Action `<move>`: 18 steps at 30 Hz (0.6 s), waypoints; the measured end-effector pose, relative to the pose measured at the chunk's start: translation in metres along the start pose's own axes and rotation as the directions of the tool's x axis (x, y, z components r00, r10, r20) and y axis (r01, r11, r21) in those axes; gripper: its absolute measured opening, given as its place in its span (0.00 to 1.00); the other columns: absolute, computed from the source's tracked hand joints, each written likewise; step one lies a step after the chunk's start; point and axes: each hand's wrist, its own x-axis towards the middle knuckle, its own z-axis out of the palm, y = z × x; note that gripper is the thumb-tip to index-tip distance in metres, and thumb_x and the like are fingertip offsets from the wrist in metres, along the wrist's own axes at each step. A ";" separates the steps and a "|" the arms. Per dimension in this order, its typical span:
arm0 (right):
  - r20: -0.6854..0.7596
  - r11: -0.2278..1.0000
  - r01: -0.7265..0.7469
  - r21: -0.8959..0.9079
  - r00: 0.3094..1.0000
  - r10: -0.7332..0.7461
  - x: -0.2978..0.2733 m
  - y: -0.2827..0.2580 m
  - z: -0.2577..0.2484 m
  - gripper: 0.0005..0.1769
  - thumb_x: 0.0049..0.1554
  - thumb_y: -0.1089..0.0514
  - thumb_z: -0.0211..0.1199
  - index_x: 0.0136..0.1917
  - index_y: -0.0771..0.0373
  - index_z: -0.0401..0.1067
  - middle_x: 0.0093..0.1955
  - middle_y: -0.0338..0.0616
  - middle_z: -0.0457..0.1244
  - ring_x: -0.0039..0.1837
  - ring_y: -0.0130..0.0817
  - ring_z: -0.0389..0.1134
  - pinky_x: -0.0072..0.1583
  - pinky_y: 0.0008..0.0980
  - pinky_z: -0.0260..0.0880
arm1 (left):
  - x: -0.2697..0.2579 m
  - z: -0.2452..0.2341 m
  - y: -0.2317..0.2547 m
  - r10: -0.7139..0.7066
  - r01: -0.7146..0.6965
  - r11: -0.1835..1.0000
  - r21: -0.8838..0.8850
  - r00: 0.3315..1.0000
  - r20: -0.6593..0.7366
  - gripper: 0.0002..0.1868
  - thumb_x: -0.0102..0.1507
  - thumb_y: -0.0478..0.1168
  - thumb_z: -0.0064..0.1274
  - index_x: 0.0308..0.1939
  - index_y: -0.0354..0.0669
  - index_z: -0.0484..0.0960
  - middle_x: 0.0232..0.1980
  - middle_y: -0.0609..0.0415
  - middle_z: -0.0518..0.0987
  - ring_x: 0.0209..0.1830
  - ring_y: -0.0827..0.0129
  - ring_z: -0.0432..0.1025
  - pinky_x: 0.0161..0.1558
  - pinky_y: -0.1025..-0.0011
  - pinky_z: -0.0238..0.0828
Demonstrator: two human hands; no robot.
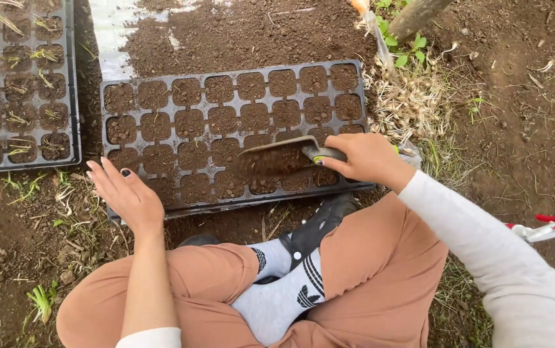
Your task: The person scoops soil from a bag using a trowel and fills the cells of a black seedling tray. They then use their hand to pat down and level the soil in each cell.
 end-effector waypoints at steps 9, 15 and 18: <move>-0.116 0.980 -0.135 -0.146 0.986 0.119 -0.054 0.087 0.044 0.21 0.59 0.33 0.57 0.59 0.44 0.72 0.54 0.26 0.70 0.48 0.36 0.73 0.38 0.41 0.71 | -0.006 0.002 -0.012 0.122 -0.117 0.989 0.091 0.991 -0.051 0.32 0.79 0.51 0.22 0.80 0.31 0.55 0.82 0.36 0.48 0.83 0.40 0.42 0.78 0.43 0.35; -0.322 0.979 -0.120 -0.165 0.945 0.061 -0.098 0.133 0.062 0.21 0.59 0.37 0.63 0.56 0.50 0.71 0.44 0.36 0.65 0.40 0.43 0.68 0.39 0.43 0.65 | -0.012 -0.006 0.005 0.171 -0.167 0.979 0.117 0.985 -0.030 0.33 0.79 0.51 0.21 0.80 0.30 0.55 0.82 0.36 0.49 0.83 0.39 0.43 0.78 0.43 0.38; -0.339 0.958 -0.149 -0.246 0.939 0.059 -0.109 0.139 0.070 0.22 0.57 0.38 0.65 0.57 0.50 0.70 0.46 0.37 0.65 0.41 0.42 0.68 0.42 0.42 0.66 | -0.015 -0.007 0.008 0.193 -0.188 0.973 0.134 0.981 -0.024 0.32 0.79 0.50 0.22 0.80 0.29 0.56 0.82 0.35 0.49 0.82 0.38 0.43 0.78 0.42 0.38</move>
